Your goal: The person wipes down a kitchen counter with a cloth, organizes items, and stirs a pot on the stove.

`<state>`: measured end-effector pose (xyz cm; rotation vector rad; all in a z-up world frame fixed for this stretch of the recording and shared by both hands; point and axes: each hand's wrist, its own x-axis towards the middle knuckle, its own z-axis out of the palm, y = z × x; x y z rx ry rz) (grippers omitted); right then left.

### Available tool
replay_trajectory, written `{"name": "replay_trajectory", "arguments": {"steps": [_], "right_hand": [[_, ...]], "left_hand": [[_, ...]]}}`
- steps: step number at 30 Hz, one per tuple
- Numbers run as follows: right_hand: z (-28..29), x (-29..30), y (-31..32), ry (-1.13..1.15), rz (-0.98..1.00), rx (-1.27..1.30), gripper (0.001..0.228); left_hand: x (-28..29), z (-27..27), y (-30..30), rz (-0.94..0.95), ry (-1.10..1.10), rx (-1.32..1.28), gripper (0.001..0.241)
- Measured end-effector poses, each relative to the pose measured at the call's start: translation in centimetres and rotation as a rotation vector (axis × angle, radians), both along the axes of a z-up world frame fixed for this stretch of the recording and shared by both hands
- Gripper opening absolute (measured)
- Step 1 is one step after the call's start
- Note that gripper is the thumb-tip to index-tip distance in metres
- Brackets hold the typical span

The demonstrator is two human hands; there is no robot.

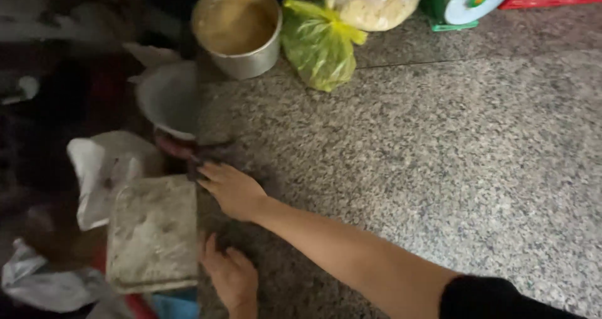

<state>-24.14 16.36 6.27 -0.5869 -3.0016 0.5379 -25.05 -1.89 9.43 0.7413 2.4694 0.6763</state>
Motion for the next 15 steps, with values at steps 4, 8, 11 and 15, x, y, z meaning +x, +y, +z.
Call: {"name": "replay_trajectory", "arguments": {"steps": [4, 8, 11, 15], "right_hand": [[-4.2, 5.4, 8.2, 0.447, -0.379, 0.015, 0.05], [-0.4, 24.0, 12.7, 0.08, -0.992, -0.054, 0.05], [-2.0, 42.7, 12.2, 0.382, -0.95, 0.292, 0.052], [1.7, 53.4, 8.2, 0.292, -1.202, 0.279, 0.058]], "left_hand": [[-0.4, -3.6, -1.1, -0.062, 0.313, 0.159, 0.038], [0.0, -1.1, -0.1, 0.032, 0.184, 0.165, 0.039], [-0.3, -3.4, -1.0, -0.198, 0.571, 0.109, 0.032], [-0.3, -4.5, 3.3, -0.354, 0.581, 0.072, 0.034]]}}
